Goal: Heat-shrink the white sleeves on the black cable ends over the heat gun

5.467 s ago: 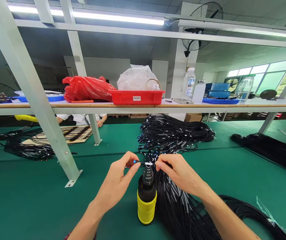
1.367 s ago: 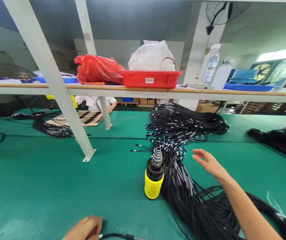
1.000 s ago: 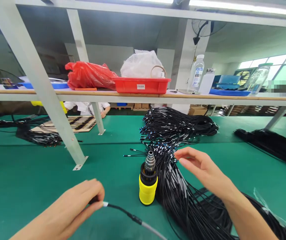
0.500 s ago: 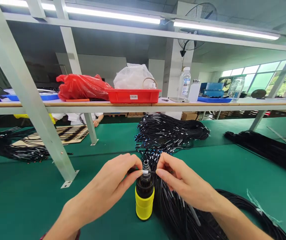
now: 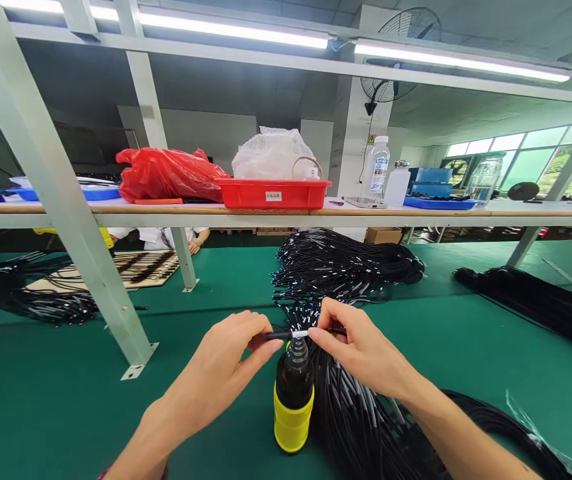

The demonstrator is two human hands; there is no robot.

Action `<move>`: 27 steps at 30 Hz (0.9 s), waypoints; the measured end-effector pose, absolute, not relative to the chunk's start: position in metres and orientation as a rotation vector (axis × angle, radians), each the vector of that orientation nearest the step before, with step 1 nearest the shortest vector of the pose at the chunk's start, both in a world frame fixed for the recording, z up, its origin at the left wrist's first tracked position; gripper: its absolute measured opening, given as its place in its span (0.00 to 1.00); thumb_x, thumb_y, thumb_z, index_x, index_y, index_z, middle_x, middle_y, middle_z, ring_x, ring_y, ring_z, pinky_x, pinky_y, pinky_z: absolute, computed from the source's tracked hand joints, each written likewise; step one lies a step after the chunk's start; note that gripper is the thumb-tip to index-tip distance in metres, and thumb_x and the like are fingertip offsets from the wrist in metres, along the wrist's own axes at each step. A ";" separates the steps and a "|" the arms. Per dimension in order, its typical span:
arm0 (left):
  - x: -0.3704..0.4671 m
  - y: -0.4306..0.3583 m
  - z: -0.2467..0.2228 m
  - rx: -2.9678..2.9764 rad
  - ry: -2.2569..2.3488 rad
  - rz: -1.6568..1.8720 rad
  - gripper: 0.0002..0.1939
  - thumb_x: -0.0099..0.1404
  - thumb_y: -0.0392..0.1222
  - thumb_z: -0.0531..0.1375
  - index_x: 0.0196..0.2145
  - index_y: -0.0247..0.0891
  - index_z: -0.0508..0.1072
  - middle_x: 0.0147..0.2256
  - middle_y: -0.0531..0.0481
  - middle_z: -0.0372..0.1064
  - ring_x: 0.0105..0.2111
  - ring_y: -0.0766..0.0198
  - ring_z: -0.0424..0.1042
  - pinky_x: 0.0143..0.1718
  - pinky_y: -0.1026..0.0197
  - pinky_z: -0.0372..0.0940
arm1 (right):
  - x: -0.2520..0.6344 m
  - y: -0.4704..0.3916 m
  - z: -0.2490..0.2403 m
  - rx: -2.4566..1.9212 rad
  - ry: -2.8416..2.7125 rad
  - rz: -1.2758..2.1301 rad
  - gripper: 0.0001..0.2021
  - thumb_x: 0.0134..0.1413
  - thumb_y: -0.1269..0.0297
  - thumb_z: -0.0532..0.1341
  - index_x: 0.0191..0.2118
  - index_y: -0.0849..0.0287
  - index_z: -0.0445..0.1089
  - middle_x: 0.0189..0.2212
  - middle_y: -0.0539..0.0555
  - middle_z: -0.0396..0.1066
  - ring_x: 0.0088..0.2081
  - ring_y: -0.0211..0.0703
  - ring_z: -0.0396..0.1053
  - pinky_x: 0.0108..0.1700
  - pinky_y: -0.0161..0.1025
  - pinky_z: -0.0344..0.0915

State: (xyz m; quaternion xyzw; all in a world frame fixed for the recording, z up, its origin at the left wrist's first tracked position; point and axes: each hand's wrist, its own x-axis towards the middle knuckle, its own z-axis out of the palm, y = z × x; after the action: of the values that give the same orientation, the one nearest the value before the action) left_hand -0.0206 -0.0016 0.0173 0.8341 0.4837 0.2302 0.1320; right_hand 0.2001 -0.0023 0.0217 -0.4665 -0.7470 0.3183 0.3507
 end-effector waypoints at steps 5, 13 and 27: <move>-0.015 0.002 0.016 2.308 1.372 0.745 0.19 0.71 0.52 0.48 0.25 0.41 0.59 0.24 0.57 0.57 0.25 0.66 0.55 0.26 0.63 0.51 | 0.201 0.003 0.018 -1.228 -1.945 0.825 0.11 0.59 0.63 0.57 0.26 0.56 0.57 0.24 0.45 0.58 0.27 0.35 0.55 0.26 0.32 0.53; -0.009 0.008 0.009 2.212 1.320 0.793 0.22 0.72 0.52 0.44 0.24 0.40 0.60 0.23 0.57 0.59 0.25 0.65 0.57 0.27 0.62 0.52 | 0.203 0.011 0.011 -1.242 -1.950 0.785 0.12 0.57 0.64 0.58 0.25 0.56 0.56 0.22 0.44 0.57 0.24 0.35 0.54 0.25 0.33 0.50; -0.008 0.011 0.004 2.149 1.368 0.770 0.22 0.71 0.54 0.46 0.23 0.40 0.57 0.22 0.58 0.51 0.24 0.67 0.51 0.26 0.63 0.47 | 0.204 0.016 0.005 -1.252 -1.962 0.778 0.11 0.57 0.63 0.58 0.26 0.56 0.57 0.21 0.43 0.58 0.24 0.35 0.54 0.26 0.34 0.50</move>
State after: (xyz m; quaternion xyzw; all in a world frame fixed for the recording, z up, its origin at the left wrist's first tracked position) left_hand -0.0079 0.0110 0.0040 0.7843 0.4992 0.2809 0.2381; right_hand 0.2041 0.0160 0.0053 -0.4803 -0.7526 0.2986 0.3372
